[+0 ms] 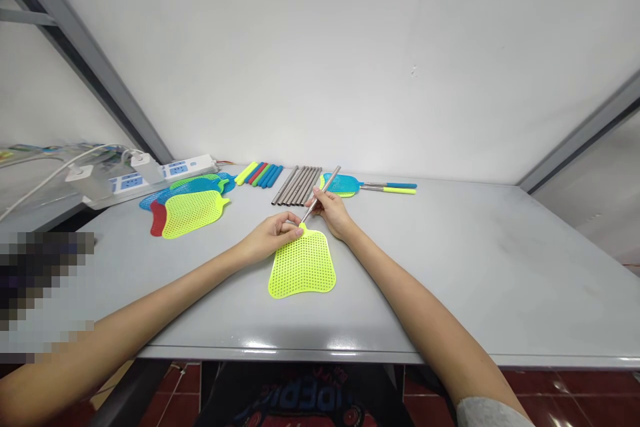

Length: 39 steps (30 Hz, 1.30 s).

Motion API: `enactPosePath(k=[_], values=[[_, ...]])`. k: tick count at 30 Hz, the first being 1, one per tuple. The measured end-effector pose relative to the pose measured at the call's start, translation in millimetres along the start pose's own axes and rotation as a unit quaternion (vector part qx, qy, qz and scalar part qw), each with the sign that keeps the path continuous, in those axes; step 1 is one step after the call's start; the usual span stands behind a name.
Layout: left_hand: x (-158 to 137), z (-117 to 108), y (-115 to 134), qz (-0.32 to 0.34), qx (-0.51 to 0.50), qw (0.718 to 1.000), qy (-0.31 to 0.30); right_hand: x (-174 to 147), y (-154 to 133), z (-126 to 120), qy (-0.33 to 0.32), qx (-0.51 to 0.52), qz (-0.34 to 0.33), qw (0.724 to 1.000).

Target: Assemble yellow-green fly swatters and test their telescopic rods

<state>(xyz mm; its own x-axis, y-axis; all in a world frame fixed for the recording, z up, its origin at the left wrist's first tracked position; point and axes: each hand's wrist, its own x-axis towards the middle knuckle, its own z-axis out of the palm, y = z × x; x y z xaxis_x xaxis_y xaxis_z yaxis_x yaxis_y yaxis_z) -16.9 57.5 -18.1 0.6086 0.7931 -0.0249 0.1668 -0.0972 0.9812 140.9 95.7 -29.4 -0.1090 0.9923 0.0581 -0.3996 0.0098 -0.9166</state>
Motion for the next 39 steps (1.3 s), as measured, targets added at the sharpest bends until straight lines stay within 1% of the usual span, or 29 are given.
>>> enactPosePath(k=[5,17,27,39], values=[[0.6,-1.2,-0.6,-0.019,0.004,1.0,-0.016,-0.1,-0.6,-1.0,-0.011,-0.008,0.0,1.0],[1.8,-2.6,-1.0,-0.041,-0.038,0.998,-0.001,-0.2,-1.5,-2.1,-0.031,-0.015,0.002,0.999],[-0.4,-4.2,3.4,-0.06,-0.083,0.995,-0.007,0.4,-3.7,-5.6,-0.066,-0.036,0.016,0.997],[-0.9,-4.1,3.0,-0.067,-0.087,0.994,-0.008,-0.5,-3.3,-8.7,-0.095,-0.038,0.012,0.995]])
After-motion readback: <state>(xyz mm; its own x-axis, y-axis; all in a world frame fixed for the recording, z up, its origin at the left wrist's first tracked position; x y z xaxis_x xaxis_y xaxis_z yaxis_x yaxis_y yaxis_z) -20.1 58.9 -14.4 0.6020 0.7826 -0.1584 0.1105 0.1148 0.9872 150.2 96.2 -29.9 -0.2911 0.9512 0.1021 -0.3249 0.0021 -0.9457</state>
